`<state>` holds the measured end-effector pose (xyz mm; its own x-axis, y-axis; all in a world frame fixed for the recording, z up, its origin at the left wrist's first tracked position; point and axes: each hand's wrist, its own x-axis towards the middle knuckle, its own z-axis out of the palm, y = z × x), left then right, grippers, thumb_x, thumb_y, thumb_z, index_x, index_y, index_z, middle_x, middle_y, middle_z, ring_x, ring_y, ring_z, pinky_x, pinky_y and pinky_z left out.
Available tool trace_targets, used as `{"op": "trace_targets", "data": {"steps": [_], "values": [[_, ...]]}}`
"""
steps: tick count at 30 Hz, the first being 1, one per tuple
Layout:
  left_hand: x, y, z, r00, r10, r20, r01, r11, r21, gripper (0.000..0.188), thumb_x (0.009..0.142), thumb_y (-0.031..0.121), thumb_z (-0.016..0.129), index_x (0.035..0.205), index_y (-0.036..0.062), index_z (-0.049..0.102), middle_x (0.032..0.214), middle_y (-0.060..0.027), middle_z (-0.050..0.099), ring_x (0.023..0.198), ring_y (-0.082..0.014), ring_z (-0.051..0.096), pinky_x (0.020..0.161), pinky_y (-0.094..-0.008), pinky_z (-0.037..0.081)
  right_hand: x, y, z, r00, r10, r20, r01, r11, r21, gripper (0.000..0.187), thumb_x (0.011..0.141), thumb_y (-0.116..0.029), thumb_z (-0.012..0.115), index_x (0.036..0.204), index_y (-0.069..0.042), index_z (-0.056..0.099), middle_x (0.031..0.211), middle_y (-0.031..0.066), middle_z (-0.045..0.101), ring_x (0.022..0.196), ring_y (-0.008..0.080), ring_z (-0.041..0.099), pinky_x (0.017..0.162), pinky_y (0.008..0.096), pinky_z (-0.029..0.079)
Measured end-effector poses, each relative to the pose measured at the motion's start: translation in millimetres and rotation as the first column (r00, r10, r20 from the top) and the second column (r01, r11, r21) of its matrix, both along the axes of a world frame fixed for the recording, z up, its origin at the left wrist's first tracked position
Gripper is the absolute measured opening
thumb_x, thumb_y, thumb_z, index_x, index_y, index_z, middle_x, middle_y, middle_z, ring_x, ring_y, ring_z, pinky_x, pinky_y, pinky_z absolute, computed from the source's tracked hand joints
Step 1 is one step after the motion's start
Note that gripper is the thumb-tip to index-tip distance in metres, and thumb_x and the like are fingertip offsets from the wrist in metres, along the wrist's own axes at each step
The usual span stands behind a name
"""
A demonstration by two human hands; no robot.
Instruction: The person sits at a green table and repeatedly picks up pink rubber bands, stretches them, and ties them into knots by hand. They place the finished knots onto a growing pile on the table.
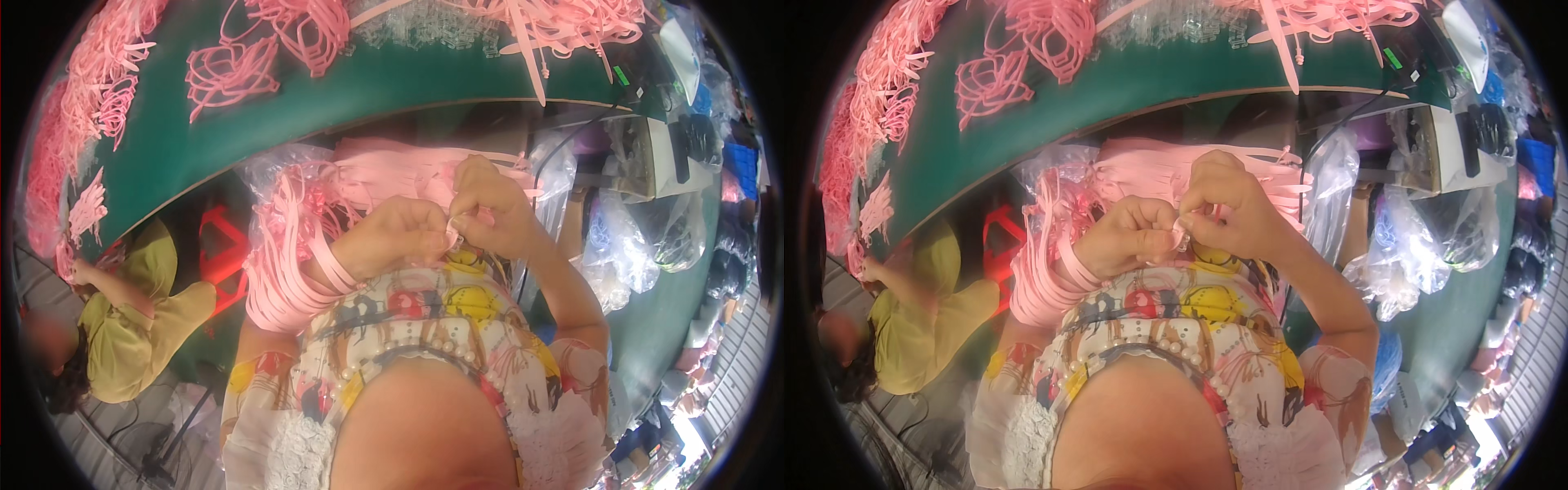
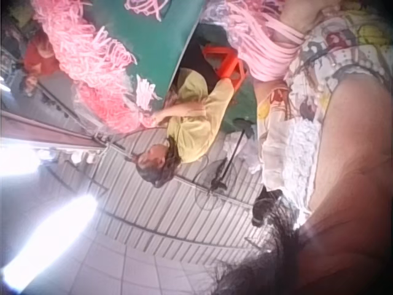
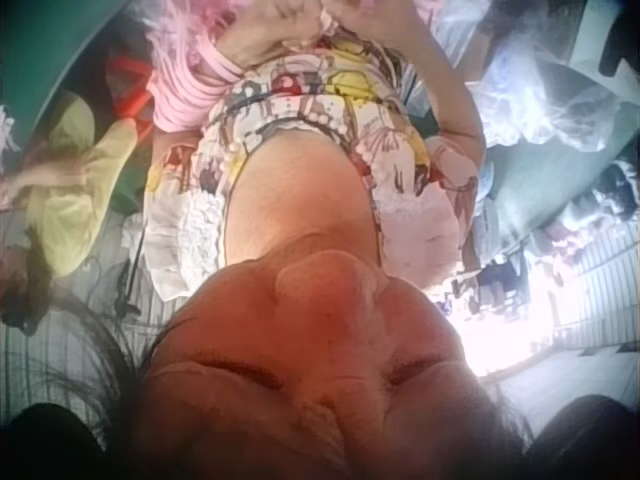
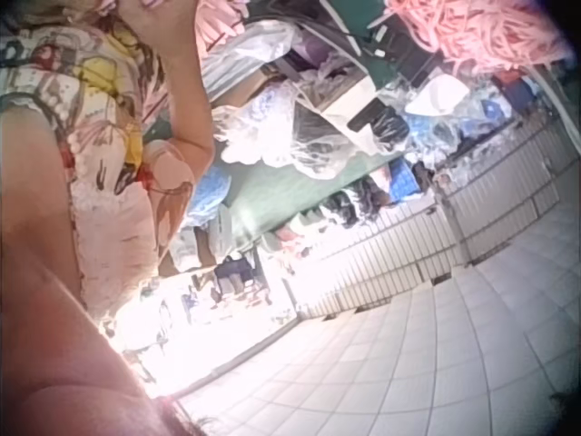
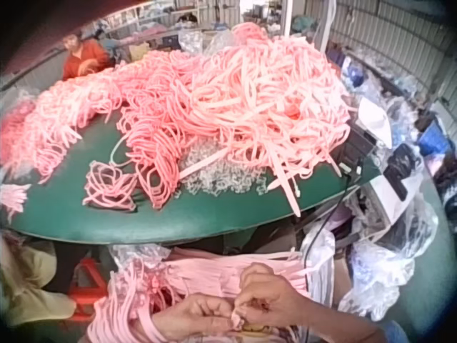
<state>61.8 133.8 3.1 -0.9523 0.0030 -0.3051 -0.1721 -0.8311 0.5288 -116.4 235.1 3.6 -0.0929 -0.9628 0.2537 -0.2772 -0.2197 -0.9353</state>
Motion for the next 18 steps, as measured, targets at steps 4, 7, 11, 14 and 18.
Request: {"op": "trace_targets", "data": {"steps": [4, 7, 11, 14, 18], "values": [[-3.7, -1.3, -8.8, 0.998, 0.064, 0.028, -0.066, 0.994, 0.089, 0.017, 0.092, 0.017, 0.060, 0.089, 0.0003, 0.059, 0.070, -0.0013, 0.055, 0.059, -0.0070, 0.048, 0.056, -0.0211, 0.039, -1.0, 0.1, 1.6, 0.979, -0.106, -0.172, 0.095, 0.993, -0.073, 0.008, 0.066, -0.004, 0.065, 0.069, -0.008, 0.059, 0.069, 0.0037, 0.050, 0.078, 0.0229, 0.050, 0.077, 0.0352, 0.036], [-6.5, -2.6, -3.3, 0.989, 0.083, 0.119, -0.067, 0.989, -0.135, 0.019, 0.094, 0.019, 0.057, 0.088, 0.0007, 0.059, 0.069, -0.0011, 0.055, 0.058, -0.0070, 0.045, 0.056, -0.0206, 0.038, -3.6, 3.7, 3.3, 0.977, -0.095, -0.191, 0.083, 0.994, -0.069, 0.011, 0.065, 0.001, 0.062, 0.071, -0.007, 0.056, 0.073, 0.0043, 0.047, 0.079, 0.0236, 0.046, 0.076, 0.0362, 0.037], [-4.7, -3.7, -1.2, 0.987, 0.054, 0.150, -0.003, 0.947, -0.320, 0.021, 0.095, 0.021, 0.057, 0.090, 0.0009, 0.060, 0.068, -0.0012, 0.055, 0.057, -0.0063, 0.042, 0.054, -0.0200, 0.034, -2.8, 2.1, 0.0, 0.961, -0.161, -0.226, 0.147, 0.986, -0.081, 0.009, 0.066, -0.004, 0.065, 0.069, -0.009, 0.059, 0.071, 0.0037, 0.050, 0.081, 0.0241, 0.050, 0.080, 0.0368, 0.036], [-1.8, -0.5, -7.6, 0.999, 0.027, 0.045, -0.024, 0.998, -0.064, 0.022, 0.094, 0.022, 0.057, 0.091, 0.0007, 0.061, 0.067, -0.0013, 0.055, 0.056, -0.0062, 0.041, 0.053, -0.0199, 0.032, 3.9, 3.4, -14.6, 0.974, -0.179, -0.142, 0.166, 0.981, -0.097, 0.009, 0.065, -0.004, 0.066, 0.069, -0.008, 0.058, 0.070, 0.0034, 0.050, 0.080, 0.0242, 0.050, 0.080, 0.0365, 0.036], [-2.6, -0.1, -10.0, 0.999, -0.004, 0.051, 0.003, 1.000, 0.017, 0.023, 0.094, 0.022, 0.058, 0.095, -0.0002, 0.061, 0.068, -0.0017, 0.055, 0.056, -0.0060, 0.042, 0.053, -0.0205, 0.033, 4.3, 5.0, -19.4, 0.974, -0.189, -0.123, 0.174, 0.978, -0.118, 0.010, 0.064, -0.004, 0.066, 0.069, -0.008, 0.059, 0.070, 0.0032, 0.049, 0.079, 0.0239, 0.049, 0.081, 0.0356, 0.037]]}}
